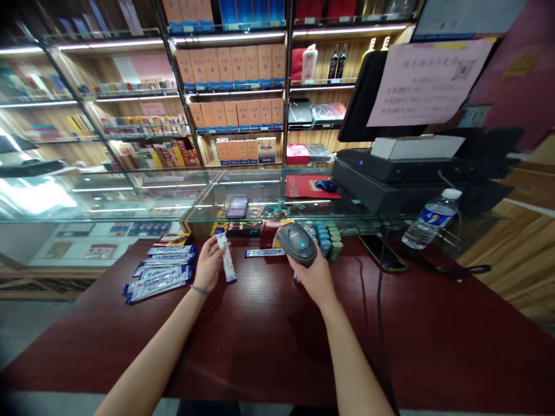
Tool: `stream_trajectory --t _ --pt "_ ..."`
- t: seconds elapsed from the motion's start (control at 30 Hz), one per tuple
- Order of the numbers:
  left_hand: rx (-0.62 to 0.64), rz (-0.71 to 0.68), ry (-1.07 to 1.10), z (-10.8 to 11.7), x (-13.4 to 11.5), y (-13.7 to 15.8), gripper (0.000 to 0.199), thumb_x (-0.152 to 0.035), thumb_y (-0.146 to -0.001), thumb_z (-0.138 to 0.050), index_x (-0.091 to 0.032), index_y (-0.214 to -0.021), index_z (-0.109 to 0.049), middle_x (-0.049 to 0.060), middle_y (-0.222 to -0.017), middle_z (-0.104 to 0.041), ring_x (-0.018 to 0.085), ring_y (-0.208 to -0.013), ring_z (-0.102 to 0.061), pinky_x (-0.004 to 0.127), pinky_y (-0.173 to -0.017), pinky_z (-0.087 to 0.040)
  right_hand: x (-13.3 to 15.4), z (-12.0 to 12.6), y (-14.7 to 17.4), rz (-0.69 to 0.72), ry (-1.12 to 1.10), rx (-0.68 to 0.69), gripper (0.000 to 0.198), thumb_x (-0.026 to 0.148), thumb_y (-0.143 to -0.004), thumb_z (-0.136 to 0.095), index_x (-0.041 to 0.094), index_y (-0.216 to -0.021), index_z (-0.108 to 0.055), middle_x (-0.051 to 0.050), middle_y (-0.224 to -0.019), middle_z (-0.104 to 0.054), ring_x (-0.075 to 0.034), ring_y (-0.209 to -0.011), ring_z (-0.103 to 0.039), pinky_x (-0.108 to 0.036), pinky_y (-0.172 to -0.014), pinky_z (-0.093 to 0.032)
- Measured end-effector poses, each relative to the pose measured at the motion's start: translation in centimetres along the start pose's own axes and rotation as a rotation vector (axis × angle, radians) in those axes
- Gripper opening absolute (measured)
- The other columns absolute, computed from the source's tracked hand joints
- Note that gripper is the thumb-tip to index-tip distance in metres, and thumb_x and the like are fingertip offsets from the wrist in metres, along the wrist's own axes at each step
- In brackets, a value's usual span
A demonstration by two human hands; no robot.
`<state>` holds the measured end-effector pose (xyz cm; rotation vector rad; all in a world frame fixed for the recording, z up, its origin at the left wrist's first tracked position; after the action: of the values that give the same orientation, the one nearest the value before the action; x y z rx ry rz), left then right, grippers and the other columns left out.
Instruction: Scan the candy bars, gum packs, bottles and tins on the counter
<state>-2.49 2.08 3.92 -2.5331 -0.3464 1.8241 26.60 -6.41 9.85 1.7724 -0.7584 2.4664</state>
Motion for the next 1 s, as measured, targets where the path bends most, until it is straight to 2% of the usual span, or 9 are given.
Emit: stream_trajectory --t 0.1,0.23,0.4,0.53,0.73,0.9,1.0 --pt "0.123 -0.176 -0.285 -2.0 -0.6 1.2 0.037 -0.029 -0.086 -0.066 -0.023 -0.121 -0.058 0.007 -0.113 -0.074 0.023 -0.109 -0.070 0.037 -0.098 -0.054 -0.3 1.0 -0.1 -0.049 -0.040 -0.061 0.045 0.051 -0.078 -0.074 0.022 -0.110 -0.062 -0.001 -0.067 -0.069 -0.019 -0.052 -0.060 -0.033 -0.053 -0.052" --pt "0.355 -0.324 -0.779 -5.1 0.0 3.6 0.030 -0.028 -0.094 -0.057 -0.031 -0.123 -0.064 0.003 -0.124 -0.072 0.024 -0.114 -0.068 0.035 -0.103 -0.050 -0.2 1.6 -0.1 -0.103 -0.107 -0.059 0.038 0.047 -0.080 -0.074 0.023 -0.105 -0.062 0.003 -0.059 -0.063 -0.016 -0.044 -0.051 -0.032 -0.048 -0.047" --pt "0.646 -0.481 -1.087 -8.2 1.3 4.5 0.040 -0.017 -0.097 -0.045 -0.029 -0.130 -0.064 0.006 -0.140 -0.062 0.024 -0.130 -0.056 0.038 -0.112 -0.042 0.0 1.6 -0.1 -0.122 -0.187 -0.068 0.028 0.048 -0.080 -0.074 0.024 -0.087 -0.060 0.005 -0.052 -0.057 -0.016 -0.042 -0.050 -0.030 -0.046 -0.045" --pt "0.675 -0.556 -1.274 -10.0 2.4 3.6 0.037 -0.020 -0.099 -0.043 -0.025 -0.129 -0.064 0.011 -0.127 -0.065 0.026 -0.121 -0.056 0.040 -0.105 -0.045 0.1 1.7 -0.1 -0.137 -0.202 -0.087 0.030 0.048 -0.080 -0.074 0.024 -0.087 -0.059 0.005 -0.051 -0.057 -0.015 -0.041 -0.049 -0.030 -0.045 -0.043" --pt "0.650 -0.538 -1.439 -12.4 4.6 2.8 0.034 -0.024 -0.101 -0.042 -0.027 -0.126 -0.065 0.011 -0.114 -0.062 0.026 -0.111 -0.055 0.036 -0.094 -0.048 0.5 1.8 0.0 -0.095 -0.161 -0.031 0.029 0.049 -0.083 -0.072 0.024 -0.087 -0.058 0.004 -0.054 -0.057 -0.015 -0.044 -0.050 -0.031 -0.049 -0.045" --pt "0.681 -0.562 -1.440 -12.7 6.0 2.6 0.032 -0.018 -0.100 -0.047 -0.026 -0.124 -0.067 0.009 -0.113 -0.065 0.023 -0.107 -0.058 0.035 -0.092 -0.049 -0.4 1.8 -0.1 -0.083 -0.180 -0.107 0.038 0.055 -0.080 -0.074 0.021 -0.090 -0.059 0.004 -0.052 -0.056 -0.013 -0.041 -0.048 -0.028 -0.045 -0.043" --pt "0.692 -0.609 -1.412 -12.4 6.6 2.5 0.033 -0.015 -0.098 -0.049 -0.023 -0.124 -0.068 0.009 -0.114 -0.067 0.023 -0.105 -0.060 0.035 -0.093 -0.051 -0.8 2.0 -0.2 -0.083 -0.189 -0.134 0.037 0.055 -0.078 -0.075 0.022 -0.083 -0.058 0.005 -0.050 -0.057 -0.013 -0.040 -0.049 -0.028 -0.045 -0.044"
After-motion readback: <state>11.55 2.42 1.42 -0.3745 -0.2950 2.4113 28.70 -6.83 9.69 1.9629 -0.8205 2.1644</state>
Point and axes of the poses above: each hand's wrist, its own y-axis away from the middle knuckle, its own z-axis out of the back of the hand, x = y × z, the point moved 4 cm from there along -y, towards the middle knuckle
